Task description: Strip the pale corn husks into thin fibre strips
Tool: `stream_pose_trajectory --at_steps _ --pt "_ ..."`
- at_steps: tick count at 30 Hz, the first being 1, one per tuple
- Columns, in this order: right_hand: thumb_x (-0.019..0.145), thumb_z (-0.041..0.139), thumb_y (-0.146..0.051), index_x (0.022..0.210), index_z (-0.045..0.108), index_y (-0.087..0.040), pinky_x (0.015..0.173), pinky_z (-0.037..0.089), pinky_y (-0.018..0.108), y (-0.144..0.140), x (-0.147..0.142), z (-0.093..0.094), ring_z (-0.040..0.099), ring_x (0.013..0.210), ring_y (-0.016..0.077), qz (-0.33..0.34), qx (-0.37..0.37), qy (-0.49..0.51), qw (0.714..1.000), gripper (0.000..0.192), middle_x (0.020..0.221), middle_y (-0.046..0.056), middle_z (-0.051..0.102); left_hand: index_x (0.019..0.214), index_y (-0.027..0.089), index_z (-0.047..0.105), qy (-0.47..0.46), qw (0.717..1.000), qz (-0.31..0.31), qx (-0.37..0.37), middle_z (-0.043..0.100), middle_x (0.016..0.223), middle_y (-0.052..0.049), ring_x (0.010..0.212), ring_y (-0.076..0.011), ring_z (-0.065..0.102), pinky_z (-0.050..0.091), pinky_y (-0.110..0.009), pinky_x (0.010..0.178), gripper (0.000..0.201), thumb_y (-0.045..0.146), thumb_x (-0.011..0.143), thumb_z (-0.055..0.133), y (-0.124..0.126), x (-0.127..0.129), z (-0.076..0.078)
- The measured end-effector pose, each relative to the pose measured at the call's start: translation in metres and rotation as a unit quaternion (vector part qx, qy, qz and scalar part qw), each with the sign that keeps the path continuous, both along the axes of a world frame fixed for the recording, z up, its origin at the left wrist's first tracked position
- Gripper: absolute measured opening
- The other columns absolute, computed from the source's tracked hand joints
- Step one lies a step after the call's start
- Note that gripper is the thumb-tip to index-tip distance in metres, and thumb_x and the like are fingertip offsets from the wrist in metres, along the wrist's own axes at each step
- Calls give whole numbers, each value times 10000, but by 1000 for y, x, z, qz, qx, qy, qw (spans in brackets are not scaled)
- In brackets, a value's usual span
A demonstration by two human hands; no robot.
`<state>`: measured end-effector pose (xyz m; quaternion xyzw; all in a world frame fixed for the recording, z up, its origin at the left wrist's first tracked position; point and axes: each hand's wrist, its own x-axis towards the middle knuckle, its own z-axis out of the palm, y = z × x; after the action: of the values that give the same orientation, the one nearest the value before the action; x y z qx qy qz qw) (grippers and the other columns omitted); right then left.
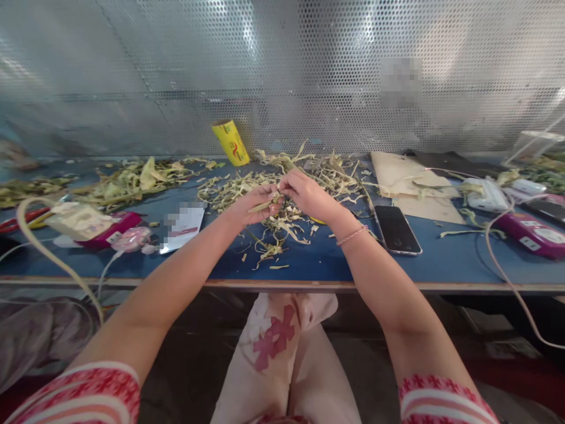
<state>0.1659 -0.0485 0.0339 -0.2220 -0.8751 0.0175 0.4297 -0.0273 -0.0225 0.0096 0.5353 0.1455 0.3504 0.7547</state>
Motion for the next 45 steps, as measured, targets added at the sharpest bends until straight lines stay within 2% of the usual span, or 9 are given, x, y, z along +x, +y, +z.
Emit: stream_pose_trajectory --at_steps 3,6,8,12,14,21,28,37,45 --pt "885 456 -117 828 502 -191 756 441 312 1 -1 0 497 800 151 -11 -5 7 1000 104 837 44 544 853 149 575 13 1000 5 -8 634 732 -23 593 -78 604 491 -194 585 229 191 694 734 -1 1 3" --pt "877 451 -107 809 511 -191 756 436 310 1 -2 -1 495 789 149 -27 -13 4 1000 124 818 36 539 906 152 589 42 999 7 2 645 777 -37 631 -104 628 505 -216 596 286 341 732 713 -5 3 7" --pt "873 449 -101 794 515 -188 756 433 309 0 -3 -1 494 782 150 -36 -15 -1 999 135 803 34 535 892 155 589 52 998 33 23 643 803 -32 633 -107 630 510 -234 607 306 401 744 696 -7 6 9" --pt "869 464 -110 786 532 -183 765 428 314 -3 -4 2 498 789 159 -59 -11 0 998 129 804 43 549 799 147 579 60 989 119 63 610 739 -1 676 -101 629 497 -221 631 241 305 705 735 -10 10 11" --pt "864 473 -112 781 540 -182 765 427 315 -4 -5 4 502 790 162 -66 -12 3 998 128 809 47 558 768 144 583 59 986 137 72 596 709 8 688 -95 622 490 -214 643 187 246 697 723 -11 11 12" --pt "871 492 -152 772 550 -192 768 429 329 -6 -6 6 505 786 164 -54 -36 17 998 121 812 42 569 680 148 538 46 988 125 76 528 626 23 570 -84 562 455 -236 574 74 137 668 610 -15 12 18" --pt "839 504 -126 745 534 -189 762 423 315 -7 -7 7 488 774 150 -38 -74 25 996 117 777 24 544 690 171 479 53 994 86 52 523 677 28 581 -85 530 466 -252 580 106 139 645 568 -20 12 23" --pt "858 477 -136 747 499 -196 780 425 326 -7 -11 5 481 785 150 -37 -63 33 997 128 762 17 509 666 171 442 25 991 108 68 462 672 23 579 -68 479 436 -223 556 98 91 640 492 -22 16 22" --pt "851 492 -132 780 507 -198 783 438 330 -6 -8 6 486 782 146 -40 -78 46 995 98 766 9 505 769 181 479 33 992 104 64 557 743 16 579 -82 549 460 -240 580 110 208 728 577 -28 16 24"
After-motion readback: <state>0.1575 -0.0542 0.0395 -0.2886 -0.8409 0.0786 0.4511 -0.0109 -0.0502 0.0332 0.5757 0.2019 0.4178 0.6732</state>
